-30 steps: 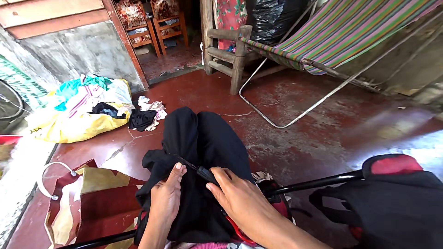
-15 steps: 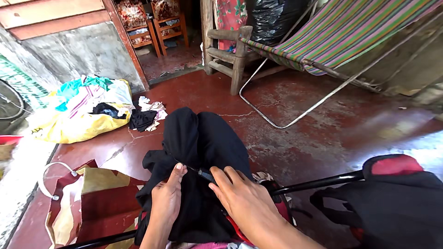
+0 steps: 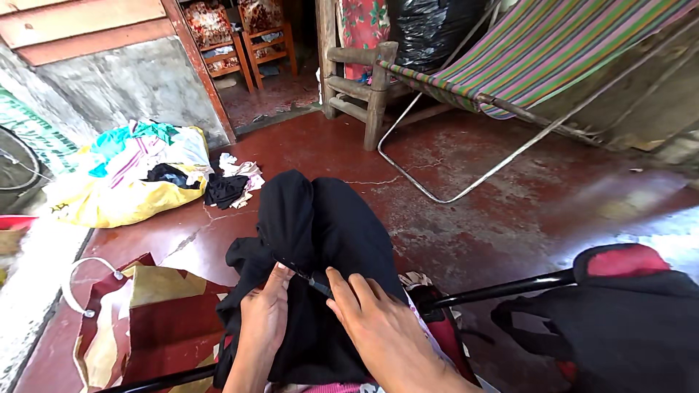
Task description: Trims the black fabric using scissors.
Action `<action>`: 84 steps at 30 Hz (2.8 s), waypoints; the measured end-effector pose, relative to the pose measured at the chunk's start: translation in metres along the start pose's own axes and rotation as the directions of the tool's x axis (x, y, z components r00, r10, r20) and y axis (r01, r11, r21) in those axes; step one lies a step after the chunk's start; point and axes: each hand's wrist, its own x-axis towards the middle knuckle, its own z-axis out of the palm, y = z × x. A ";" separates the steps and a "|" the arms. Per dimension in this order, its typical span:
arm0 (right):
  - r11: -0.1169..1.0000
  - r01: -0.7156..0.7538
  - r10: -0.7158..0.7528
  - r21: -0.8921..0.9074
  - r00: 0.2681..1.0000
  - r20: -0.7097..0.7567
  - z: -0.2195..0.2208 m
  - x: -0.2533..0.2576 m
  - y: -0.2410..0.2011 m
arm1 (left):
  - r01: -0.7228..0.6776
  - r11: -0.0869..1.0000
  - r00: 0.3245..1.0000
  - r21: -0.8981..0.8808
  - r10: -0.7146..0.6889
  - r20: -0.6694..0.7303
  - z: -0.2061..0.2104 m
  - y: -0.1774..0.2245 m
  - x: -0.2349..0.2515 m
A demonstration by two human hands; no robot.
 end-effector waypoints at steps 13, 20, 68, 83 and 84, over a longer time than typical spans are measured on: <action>0.769 -0.387 0.069 0.509 0.841 0.536 -0.022 0.013 0.009 | 0.034 0.999 0.999 0.036 -0.033 -0.013 -0.002 0.002 -0.004; 0.801 -0.335 0.069 0.497 0.875 0.479 -0.017 0.010 0.007 | 0.022 1.000 1.000 0.019 -0.022 0.004 -0.003 0.001 -0.003; 0.930 -0.190 0.132 0.313 0.971 0.199 0.002 0.005 -0.021 | -0.010 0.995 0.999 0.097 0.014 -0.042 0.005 0.002 -0.009; 0.914 -0.242 0.155 0.326 0.950 0.272 -0.004 -0.010 -0.020 | 0.010 0.994 0.997 0.107 -0.001 -0.082 0.005 0.000 -0.013; 0.910 -0.253 0.159 0.330 0.945 0.285 -0.004 -0.009 -0.021 | 0.013 0.993 0.997 0.113 -0.004 -0.080 0.005 0.000 -0.013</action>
